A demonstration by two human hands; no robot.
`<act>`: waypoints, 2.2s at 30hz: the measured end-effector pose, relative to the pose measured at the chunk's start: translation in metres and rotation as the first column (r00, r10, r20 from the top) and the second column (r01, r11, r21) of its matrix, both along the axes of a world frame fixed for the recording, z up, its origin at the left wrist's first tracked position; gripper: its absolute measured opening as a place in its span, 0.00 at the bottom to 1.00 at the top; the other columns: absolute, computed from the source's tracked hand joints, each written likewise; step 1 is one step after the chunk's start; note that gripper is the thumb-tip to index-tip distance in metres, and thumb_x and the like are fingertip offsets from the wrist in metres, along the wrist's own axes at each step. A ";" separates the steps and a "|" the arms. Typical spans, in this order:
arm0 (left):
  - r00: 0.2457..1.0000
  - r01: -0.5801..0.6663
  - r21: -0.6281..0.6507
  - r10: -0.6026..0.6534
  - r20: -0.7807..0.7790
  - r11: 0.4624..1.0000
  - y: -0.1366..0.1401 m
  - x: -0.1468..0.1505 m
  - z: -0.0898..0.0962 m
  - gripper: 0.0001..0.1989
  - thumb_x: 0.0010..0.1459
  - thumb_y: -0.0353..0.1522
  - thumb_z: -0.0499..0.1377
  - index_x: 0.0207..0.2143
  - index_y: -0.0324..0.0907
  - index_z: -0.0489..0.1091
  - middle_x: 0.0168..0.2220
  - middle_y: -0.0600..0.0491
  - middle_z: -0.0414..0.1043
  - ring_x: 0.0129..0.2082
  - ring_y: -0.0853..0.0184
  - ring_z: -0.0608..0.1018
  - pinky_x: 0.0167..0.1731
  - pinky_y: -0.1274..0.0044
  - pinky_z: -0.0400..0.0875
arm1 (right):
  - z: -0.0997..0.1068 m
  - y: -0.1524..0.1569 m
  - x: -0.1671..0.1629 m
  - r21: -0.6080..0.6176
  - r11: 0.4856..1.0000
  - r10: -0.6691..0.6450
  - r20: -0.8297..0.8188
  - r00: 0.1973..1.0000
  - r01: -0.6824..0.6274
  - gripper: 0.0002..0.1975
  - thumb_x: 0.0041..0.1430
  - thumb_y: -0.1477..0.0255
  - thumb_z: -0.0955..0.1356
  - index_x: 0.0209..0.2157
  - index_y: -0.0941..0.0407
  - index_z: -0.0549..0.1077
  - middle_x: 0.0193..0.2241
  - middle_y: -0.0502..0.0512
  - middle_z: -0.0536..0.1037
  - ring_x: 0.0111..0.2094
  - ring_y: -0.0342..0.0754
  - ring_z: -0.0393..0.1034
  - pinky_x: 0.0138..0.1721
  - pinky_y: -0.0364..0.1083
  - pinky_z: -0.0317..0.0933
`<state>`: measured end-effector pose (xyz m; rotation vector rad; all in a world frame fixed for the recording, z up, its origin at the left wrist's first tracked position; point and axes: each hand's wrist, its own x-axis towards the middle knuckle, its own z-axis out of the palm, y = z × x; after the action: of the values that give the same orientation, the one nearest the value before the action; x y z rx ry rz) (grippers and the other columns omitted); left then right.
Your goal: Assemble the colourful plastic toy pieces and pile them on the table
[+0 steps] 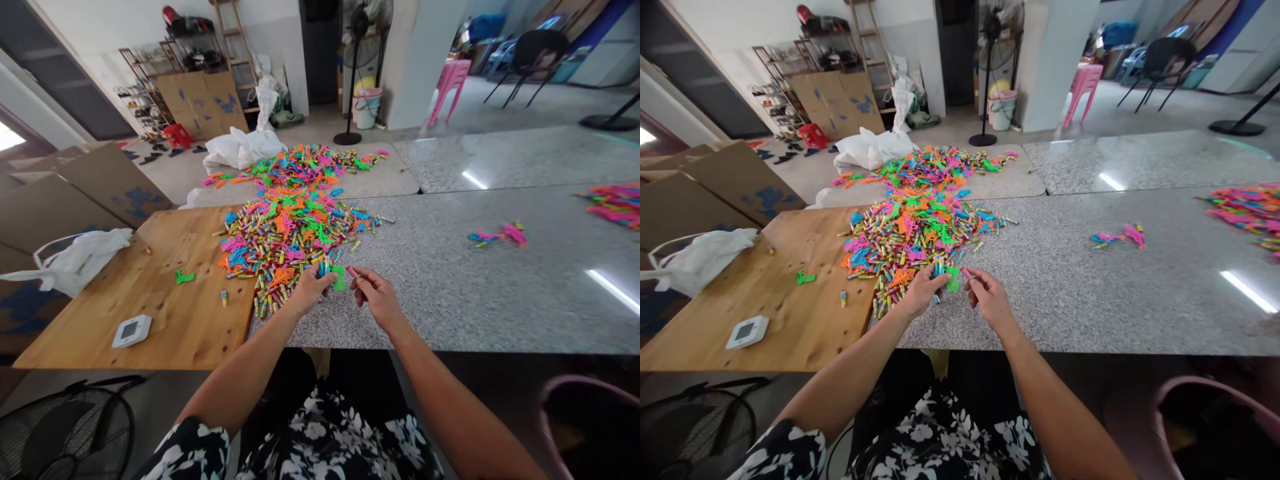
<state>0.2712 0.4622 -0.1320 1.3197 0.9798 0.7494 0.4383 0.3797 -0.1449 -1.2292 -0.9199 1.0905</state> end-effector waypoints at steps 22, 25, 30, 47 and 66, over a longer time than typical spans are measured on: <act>0.982 0.012 0.022 -0.007 -0.190 1.000 -0.007 0.008 -0.006 0.06 0.60 0.35 0.60 0.39 0.42 0.67 0.27 0.58 0.71 0.22 0.73 0.73 0.20 0.83 0.65 | -0.012 -0.018 0.024 -0.128 0.991 0.073 0.245 0.967 -0.042 0.19 0.58 0.64 0.70 0.48 0.56 0.82 0.26 0.49 0.78 0.21 0.42 0.68 0.25 0.43 0.63; 0.980 -0.061 -0.069 0.047 -0.193 0.996 0.001 0.010 -0.014 0.07 0.63 0.32 0.55 0.43 0.42 0.68 0.33 0.53 0.77 0.26 0.71 0.78 0.23 0.82 0.68 | -0.018 -0.015 0.057 -0.212 0.972 -0.016 0.363 0.932 0.099 0.16 0.56 0.68 0.69 0.44 0.56 0.83 0.23 0.49 0.77 0.20 0.42 0.69 0.23 0.42 0.63; 0.964 -0.178 -0.059 0.162 -0.209 0.982 0.019 -0.018 -0.025 0.09 0.61 0.33 0.56 0.42 0.40 0.70 0.34 0.52 0.77 0.24 0.73 0.75 0.21 0.84 0.65 | -0.024 0.002 0.128 -0.132 0.785 -0.607 0.026 0.794 0.605 0.15 0.54 0.64 0.70 0.41 0.55 0.78 0.34 0.52 0.81 0.22 0.40 0.71 0.21 0.40 0.64; 0.625 0.200 0.489 0.273 -0.731 0.849 0.018 -0.048 -0.021 0.13 0.66 0.37 0.58 0.49 0.45 0.77 0.48 0.45 0.78 0.51 0.56 0.77 0.55 0.68 0.68 | -0.044 0.048 -0.030 -0.260 0.958 0.286 0.898 0.335 -0.122 0.10 0.70 0.68 0.65 0.45 0.57 0.76 0.48 0.64 0.77 0.42 0.53 0.76 0.41 0.48 0.64; 0.495 0.413 0.503 0.277 -0.824 0.759 0.107 0.036 -0.010 0.11 0.63 0.38 0.64 0.43 0.41 0.73 0.45 0.42 0.75 0.53 0.51 0.73 0.53 0.64 0.65 | -0.065 -0.046 0.037 -0.173 0.953 -0.116 0.547 0.829 0.247 0.14 0.65 0.55 0.65 0.39 0.52 0.69 0.33 0.57 0.81 0.34 0.55 0.77 0.37 0.51 0.64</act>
<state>0.3069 0.5696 -0.1416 2.5195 1.5162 0.2704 0.4752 0.3336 -0.2096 -1.8404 -1.0749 0.7212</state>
